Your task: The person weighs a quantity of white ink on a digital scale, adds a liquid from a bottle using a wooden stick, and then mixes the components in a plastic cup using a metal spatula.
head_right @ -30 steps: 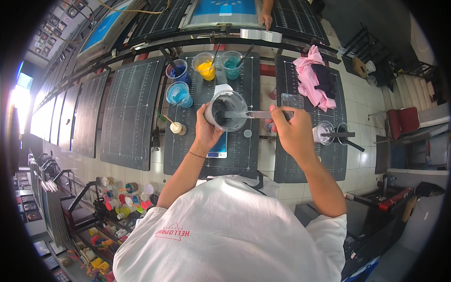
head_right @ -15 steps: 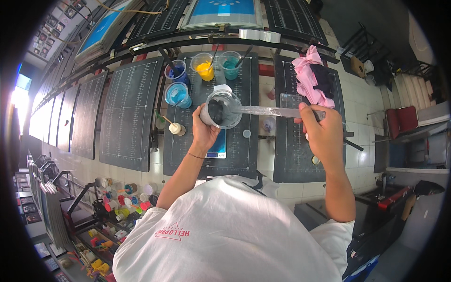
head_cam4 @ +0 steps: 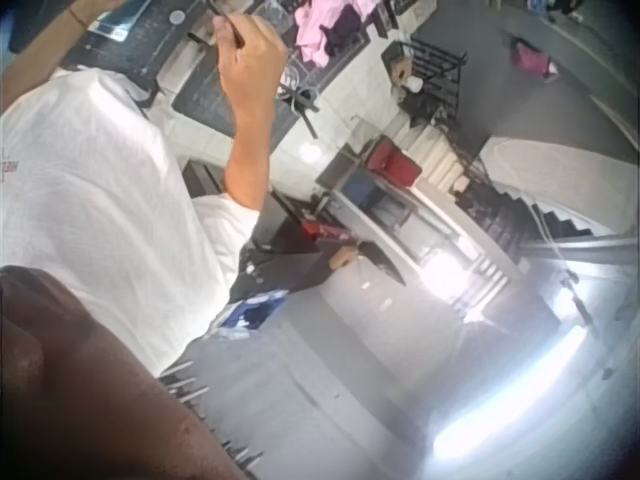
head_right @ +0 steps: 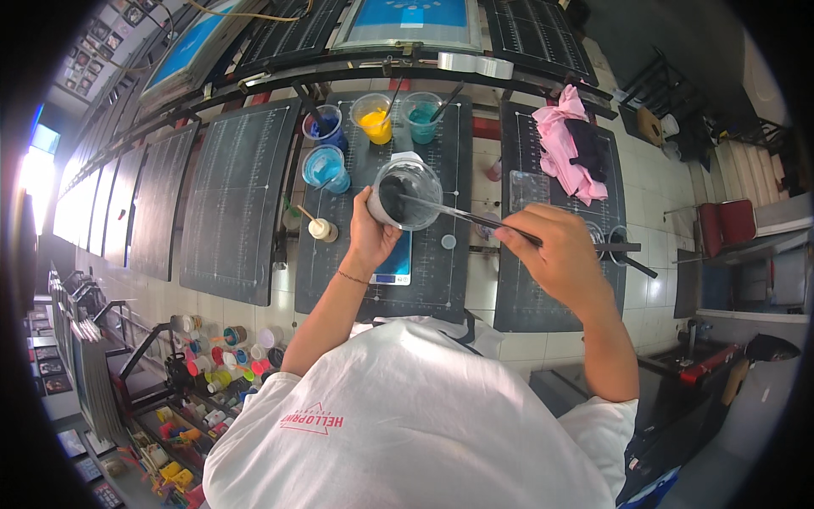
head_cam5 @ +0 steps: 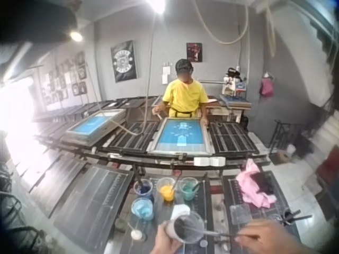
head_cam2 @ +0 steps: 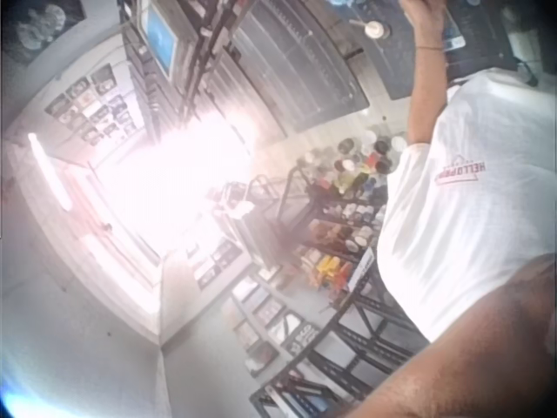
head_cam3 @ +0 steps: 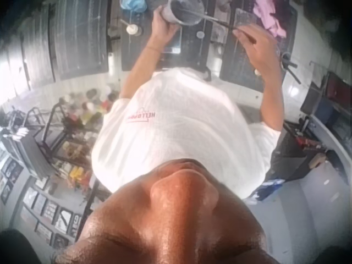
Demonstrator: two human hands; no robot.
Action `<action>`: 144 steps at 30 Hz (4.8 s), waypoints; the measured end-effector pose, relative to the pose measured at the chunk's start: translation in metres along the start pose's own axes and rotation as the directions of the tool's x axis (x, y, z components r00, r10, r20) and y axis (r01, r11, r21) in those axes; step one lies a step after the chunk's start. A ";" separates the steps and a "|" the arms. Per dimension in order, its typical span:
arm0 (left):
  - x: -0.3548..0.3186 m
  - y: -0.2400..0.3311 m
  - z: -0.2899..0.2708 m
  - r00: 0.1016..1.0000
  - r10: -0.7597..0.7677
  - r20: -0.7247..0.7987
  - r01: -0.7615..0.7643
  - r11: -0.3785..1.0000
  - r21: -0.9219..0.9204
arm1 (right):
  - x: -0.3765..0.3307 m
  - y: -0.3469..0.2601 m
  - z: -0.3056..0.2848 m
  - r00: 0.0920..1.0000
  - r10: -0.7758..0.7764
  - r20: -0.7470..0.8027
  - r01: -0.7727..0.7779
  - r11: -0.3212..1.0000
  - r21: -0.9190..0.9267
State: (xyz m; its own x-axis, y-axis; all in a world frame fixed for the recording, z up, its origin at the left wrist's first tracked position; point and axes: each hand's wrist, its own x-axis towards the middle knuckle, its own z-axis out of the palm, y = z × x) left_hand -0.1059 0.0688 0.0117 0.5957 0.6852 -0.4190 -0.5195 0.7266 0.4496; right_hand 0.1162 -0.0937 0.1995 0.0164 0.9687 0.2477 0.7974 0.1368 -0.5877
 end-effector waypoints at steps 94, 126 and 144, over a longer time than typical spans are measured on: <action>0.005 0.004 0.018 0.997 0.068 -0.019 -0.065 0.989 0.132 | 0.020 -0.023 -0.026 0.765 0.513 0.389 -0.547 0.837 -0.029; -0.012 0.007 0.033 0.850 -0.511 0.130 0.464 0.841 0.277 | 0.039 -0.069 0.006 0.854 0.038 0.519 0.350 0.696 -0.627; 0.003 0.005 0.023 0.940 0.311 0.141 -0.335 0.919 0.207 | 0.030 -0.048 0.012 0.837 0.355 0.417 -0.386 0.922 -0.010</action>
State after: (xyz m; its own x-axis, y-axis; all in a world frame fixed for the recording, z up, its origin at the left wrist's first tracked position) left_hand -0.0928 0.0735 0.0311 0.4847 0.8630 -0.1424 -0.5503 0.4275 0.7172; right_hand 0.0707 -0.0692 0.2257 0.0454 0.9455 -0.3224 0.7351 -0.2501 -0.6301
